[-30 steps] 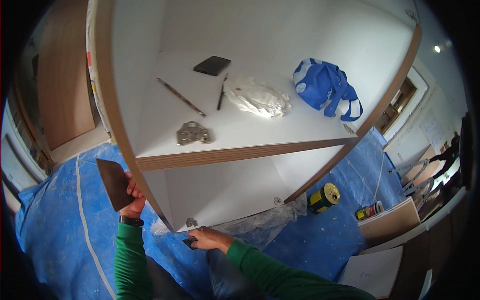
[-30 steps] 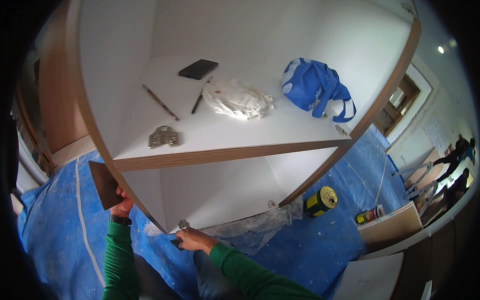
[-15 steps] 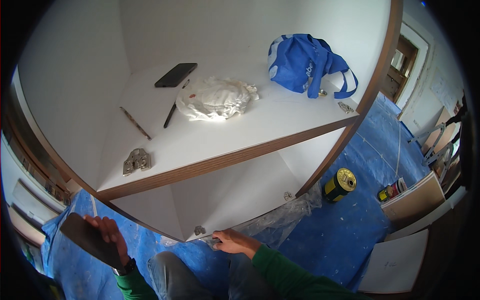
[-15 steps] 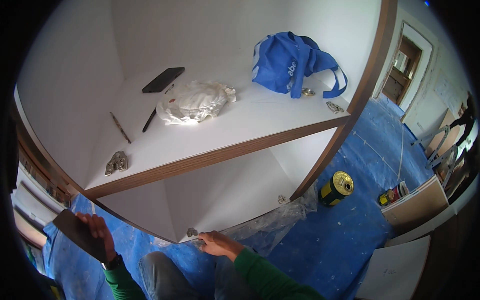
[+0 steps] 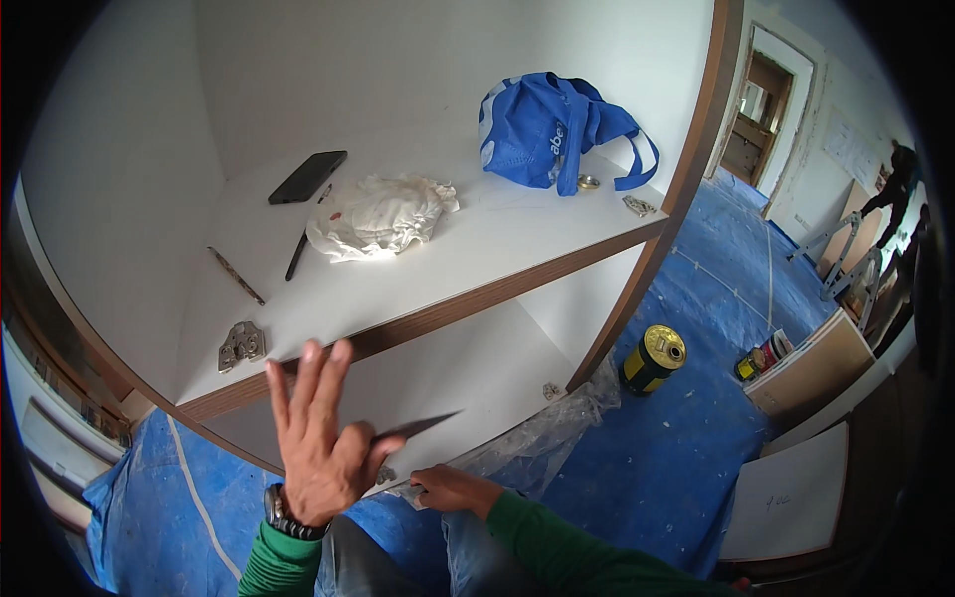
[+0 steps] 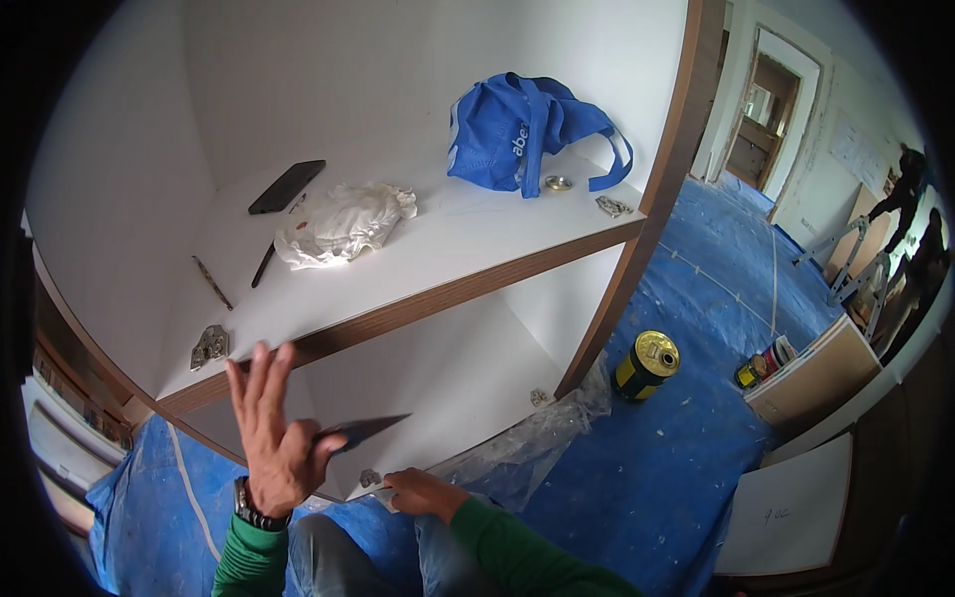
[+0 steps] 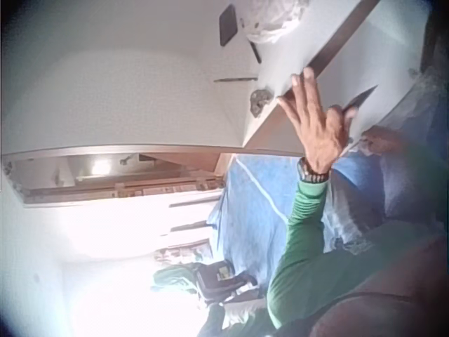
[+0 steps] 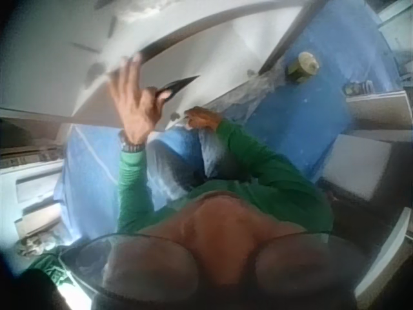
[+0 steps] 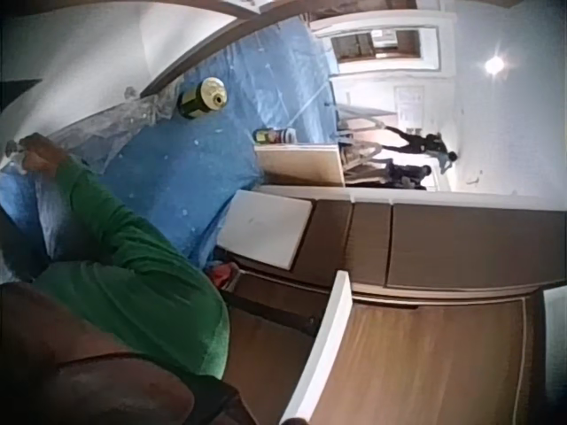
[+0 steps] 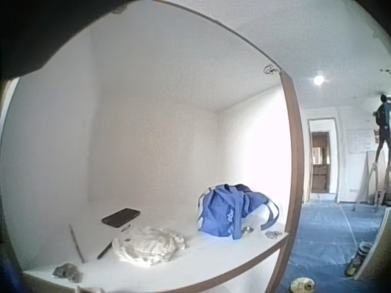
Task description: The person applies putty to a scraper and then spreads the putty onto the edges of a wooden cabinet panel.
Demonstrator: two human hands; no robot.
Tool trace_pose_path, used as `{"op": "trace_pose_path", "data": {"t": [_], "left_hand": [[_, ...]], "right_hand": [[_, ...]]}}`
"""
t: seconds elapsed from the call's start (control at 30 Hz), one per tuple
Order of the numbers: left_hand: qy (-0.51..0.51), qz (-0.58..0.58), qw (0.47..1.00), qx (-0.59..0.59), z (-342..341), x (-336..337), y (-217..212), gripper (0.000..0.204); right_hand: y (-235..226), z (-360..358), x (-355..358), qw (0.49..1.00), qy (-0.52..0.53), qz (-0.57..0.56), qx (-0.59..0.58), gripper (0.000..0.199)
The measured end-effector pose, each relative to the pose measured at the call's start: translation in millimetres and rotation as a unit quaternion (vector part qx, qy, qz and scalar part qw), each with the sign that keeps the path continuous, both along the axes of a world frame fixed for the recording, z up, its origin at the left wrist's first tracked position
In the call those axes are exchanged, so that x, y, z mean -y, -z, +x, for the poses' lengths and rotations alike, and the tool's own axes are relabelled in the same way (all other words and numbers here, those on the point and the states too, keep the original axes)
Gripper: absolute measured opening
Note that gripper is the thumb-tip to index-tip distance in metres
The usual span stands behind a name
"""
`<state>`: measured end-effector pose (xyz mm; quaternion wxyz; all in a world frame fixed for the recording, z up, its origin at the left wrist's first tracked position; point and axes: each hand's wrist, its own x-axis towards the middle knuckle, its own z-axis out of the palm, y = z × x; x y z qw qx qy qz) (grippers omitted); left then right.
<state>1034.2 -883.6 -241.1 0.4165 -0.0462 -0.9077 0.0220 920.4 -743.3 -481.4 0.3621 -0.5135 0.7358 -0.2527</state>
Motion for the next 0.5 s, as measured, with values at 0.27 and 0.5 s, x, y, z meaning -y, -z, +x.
{"op": "trace_pose_path", "data": {"t": [0.27, 0.5], "left_hand": [[0.040, -0.036, 0.996, 0.076, -24, 6, -8, 0.034], [0.039, -0.077, 0.996, -0.009, -40, 26, 15, 0.036]], "right_hand": [[34, -1, 7, 0.995, -0.031, -0.091, -0.014, 0.037], [-15, 2, 27, 0.994, 0.001, 0.103, 0.044, 0.045]]}}
